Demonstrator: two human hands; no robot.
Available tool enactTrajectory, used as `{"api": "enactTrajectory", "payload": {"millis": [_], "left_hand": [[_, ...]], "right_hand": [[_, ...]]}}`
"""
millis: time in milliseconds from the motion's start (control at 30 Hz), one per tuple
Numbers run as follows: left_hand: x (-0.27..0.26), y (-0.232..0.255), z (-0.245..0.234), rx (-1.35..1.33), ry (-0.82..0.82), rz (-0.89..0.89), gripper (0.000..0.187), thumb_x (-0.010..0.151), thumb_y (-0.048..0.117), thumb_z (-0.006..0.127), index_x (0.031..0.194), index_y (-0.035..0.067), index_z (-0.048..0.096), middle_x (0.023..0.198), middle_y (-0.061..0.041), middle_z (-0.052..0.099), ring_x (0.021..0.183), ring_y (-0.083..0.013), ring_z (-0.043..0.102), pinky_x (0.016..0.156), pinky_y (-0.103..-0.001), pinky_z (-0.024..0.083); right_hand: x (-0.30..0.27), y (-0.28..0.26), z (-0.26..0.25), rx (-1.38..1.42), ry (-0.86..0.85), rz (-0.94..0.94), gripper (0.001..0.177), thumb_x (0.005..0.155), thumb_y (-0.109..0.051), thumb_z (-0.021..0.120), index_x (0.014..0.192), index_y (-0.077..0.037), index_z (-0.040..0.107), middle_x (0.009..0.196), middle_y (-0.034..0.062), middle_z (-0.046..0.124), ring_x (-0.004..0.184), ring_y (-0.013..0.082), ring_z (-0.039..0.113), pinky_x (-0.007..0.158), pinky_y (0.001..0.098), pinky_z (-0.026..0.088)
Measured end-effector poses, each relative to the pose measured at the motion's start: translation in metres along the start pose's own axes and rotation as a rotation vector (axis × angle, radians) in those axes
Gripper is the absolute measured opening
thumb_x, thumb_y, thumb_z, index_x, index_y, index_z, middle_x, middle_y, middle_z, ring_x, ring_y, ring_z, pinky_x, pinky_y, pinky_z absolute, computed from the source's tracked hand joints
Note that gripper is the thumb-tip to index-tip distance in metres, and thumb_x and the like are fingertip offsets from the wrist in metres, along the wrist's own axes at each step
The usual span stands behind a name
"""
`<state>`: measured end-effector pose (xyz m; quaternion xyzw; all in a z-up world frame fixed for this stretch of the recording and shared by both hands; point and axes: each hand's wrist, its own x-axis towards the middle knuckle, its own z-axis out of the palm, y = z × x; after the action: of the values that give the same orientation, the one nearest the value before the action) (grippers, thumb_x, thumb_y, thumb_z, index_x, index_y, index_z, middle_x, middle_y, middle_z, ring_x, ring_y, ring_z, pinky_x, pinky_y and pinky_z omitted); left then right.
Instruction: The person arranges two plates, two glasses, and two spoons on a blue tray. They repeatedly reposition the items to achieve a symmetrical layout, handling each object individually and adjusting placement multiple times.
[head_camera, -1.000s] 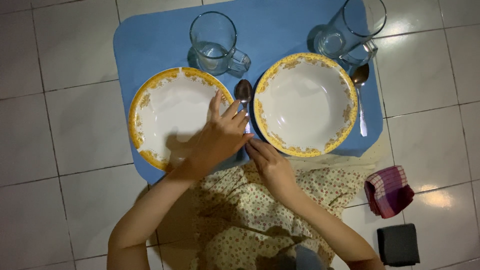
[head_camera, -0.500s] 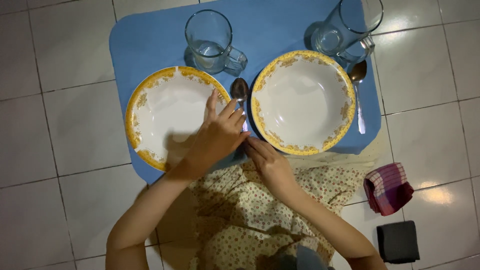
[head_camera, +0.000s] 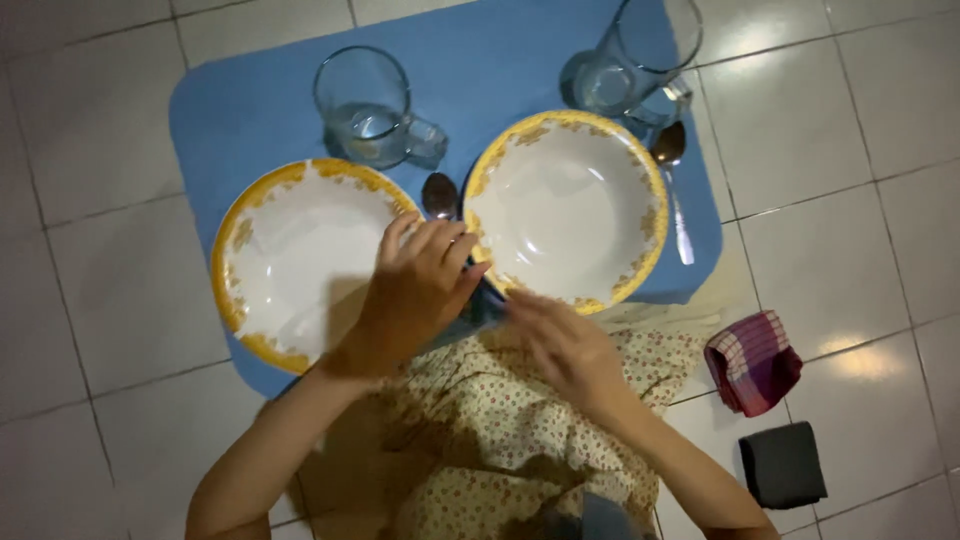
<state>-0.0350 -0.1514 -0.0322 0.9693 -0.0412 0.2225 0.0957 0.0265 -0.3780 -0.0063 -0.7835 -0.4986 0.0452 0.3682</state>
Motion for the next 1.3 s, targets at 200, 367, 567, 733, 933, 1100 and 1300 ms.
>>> {"api": "enactTrajectory", "payload": {"millis": [200, 367, 567, 733, 933, 1100, 1300], "left_hand": [[0.088, -0.008, 0.01, -0.495, 0.046, -0.166, 0.054, 0.09, 0.028, 0.081, 0.136, 0.008, 0.06, 0.122, -0.014, 0.066, 0.111, -0.0345, 0.067, 0.097, -0.046, 0.049], [0.165, -0.008, 0.028, -0.726, -0.182, -0.431, 0.076, 0.099, 0.039, 0.07, 0.156, 0.011, 0.026, 0.154, -0.014, 0.043, 0.133, -0.0293, 0.054, 0.104, -0.042, 0.045], [0.211, -0.015, 0.089, -0.836, -0.24, -0.47, 0.108, 0.083, 0.035, 0.09, 0.16, 0.013, 0.017, 0.164, -0.017, 0.036, 0.147, -0.0336, 0.044, 0.113, -0.046, 0.04], [0.233, -0.012, 0.103, -0.938, -0.137, -0.413, 0.106, 0.075, 0.022, 0.096, 0.157, 0.012, 0.03, 0.157, -0.02, 0.045, 0.142, -0.0393, 0.048, 0.113, -0.048, 0.042], [0.236, -0.011, 0.104, -0.922, -0.075, -0.392, 0.1, 0.071, 0.02, 0.101, 0.15, 0.009, 0.041, 0.145, -0.022, 0.057, 0.137, -0.0438, 0.052, 0.115, -0.054, 0.042], [0.229, -0.009, 0.109, -0.889, -0.039, -0.455, 0.099, 0.073, 0.025, 0.101, 0.15, 0.013, 0.039, 0.146, -0.021, 0.056, 0.138, -0.0422, 0.052, 0.115, -0.054, 0.043], [0.228, -0.01, 0.107, -0.861, -0.012, -0.476, 0.098, 0.073, 0.022, 0.101, 0.147, 0.009, 0.039, 0.14, -0.027, 0.057, 0.132, -0.0495, 0.054, 0.11, -0.059, 0.046]], "right_hand": [[0.023, 0.062, -0.076, -0.067, 0.457, 0.13, 0.025, 0.089, 0.006, 0.075, 0.112, -0.004, 0.077, 0.107, 0.0133, 0.077, 0.095, 0.0345, 0.075, 0.084, 0.0394, 0.059], [0.056, 0.111, -0.111, -0.045, 0.492, 0.266, 0.026, 0.103, -0.005, 0.071, 0.128, 0.0, 0.065, 0.123, 0.0157, 0.067, 0.113, 0.0286, 0.066, 0.094, 0.0398, 0.058], [0.083, 0.159, -0.102, 0.119, 0.444, 0.31, 0.042, 0.094, -0.005, 0.08, 0.133, -0.005, 0.062, 0.116, 0.0111, 0.069, 0.1, 0.0203, 0.07, 0.096, 0.033, 0.057], [0.103, 0.163, -0.107, 0.121, 0.474, 0.3, 0.045, 0.089, -0.004, 0.084, 0.131, -0.007, 0.067, 0.106, 0.0098, 0.073, 0.093, 0.0241, 0.074, 0.085, 0.0353, 0.059], [0.112, 0.174, -0.112, 0.158, 0.453, 0.348, 0.039, 0.088, -0.006, 0.084, 0.125, -0.012, 0.074, 0.094, 0.0089, 0.077, 0.084, 0.0271, 0.077, 0.076, 0.0372, 0.06], [0.121, 0.176, -0.12, 0.149, 0.399, 0.349, 0.035, 0.088, -0.012, 0.086, 0.121, -0.016, 0.076, 0.093, 0.0064, 0.077, 0.084, 0.0256, 0.077, 0.079, 0.0376, 0.059], [0.125, 0.178, -0.119, 0.199, 0.377, 0.327, 0.033, 0.088, -0.006, 0.085, 0.12, -0.01, 0.075, 0.093, 0.0137, 0.077, 0.085, 0.0342, 0.077, 0.078, 0.0414, 0.059]]}}
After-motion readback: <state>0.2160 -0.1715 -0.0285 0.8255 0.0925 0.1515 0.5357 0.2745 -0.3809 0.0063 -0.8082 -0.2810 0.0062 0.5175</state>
